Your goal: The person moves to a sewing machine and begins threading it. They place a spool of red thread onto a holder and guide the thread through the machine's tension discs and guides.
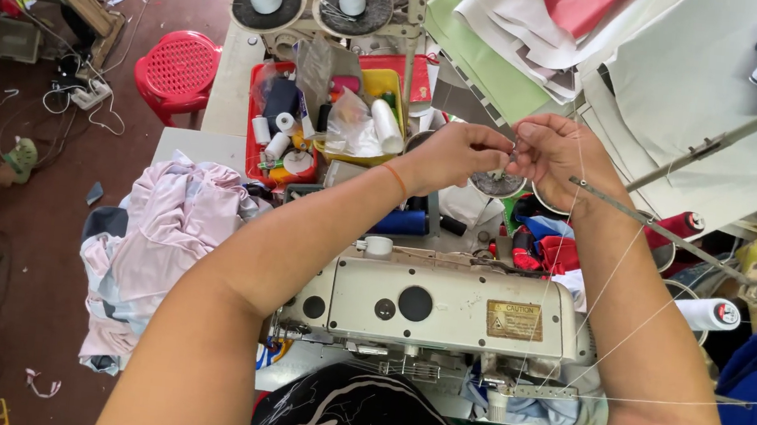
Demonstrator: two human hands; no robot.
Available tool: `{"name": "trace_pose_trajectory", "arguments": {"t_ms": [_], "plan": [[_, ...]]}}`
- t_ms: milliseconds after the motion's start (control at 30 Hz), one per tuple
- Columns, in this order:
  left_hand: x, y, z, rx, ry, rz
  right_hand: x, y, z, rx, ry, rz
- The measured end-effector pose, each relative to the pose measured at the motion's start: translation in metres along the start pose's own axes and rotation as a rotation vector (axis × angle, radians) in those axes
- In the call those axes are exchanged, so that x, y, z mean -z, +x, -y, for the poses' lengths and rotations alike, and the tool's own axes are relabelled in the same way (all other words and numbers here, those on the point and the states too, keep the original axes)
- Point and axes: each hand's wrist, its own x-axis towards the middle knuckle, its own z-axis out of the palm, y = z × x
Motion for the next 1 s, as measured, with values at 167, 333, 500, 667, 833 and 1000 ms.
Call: {"name": "trace_pose_trajectory", "arguments": {"t_ms": [167,333,500,667,833,1000], "plan": [[-0.005,0.014,0.019,0.116,-0.055,-0.038,0.007,0.002,-0.004,0.016,0.012,0.001],[-0.002,0.008,0.006,0.131,-0.041,-0.075,0.006,-0.001,-0.002,0.032,0.044,0.011],[-0.002,0.002,0.000,0.088,-0.072,-0.050,0.007,0.000,-0.004,0.035,0.059,0.016],[-0.010,0.007,0.013,0.124,-0.115,-0.021,0.008,0.001,-0.006,0.041,0.043,0.002],[-0.004,0.004,0.010,0.114,-0.085,-0.013,0.007,0.001,-0.006,0.046,0.036,-0.009],[0.016,0.009,0.001,-0.207,0.504,-0.005,0.014,0.007,-0.013,0.057,-0.020,-0.030]]}}
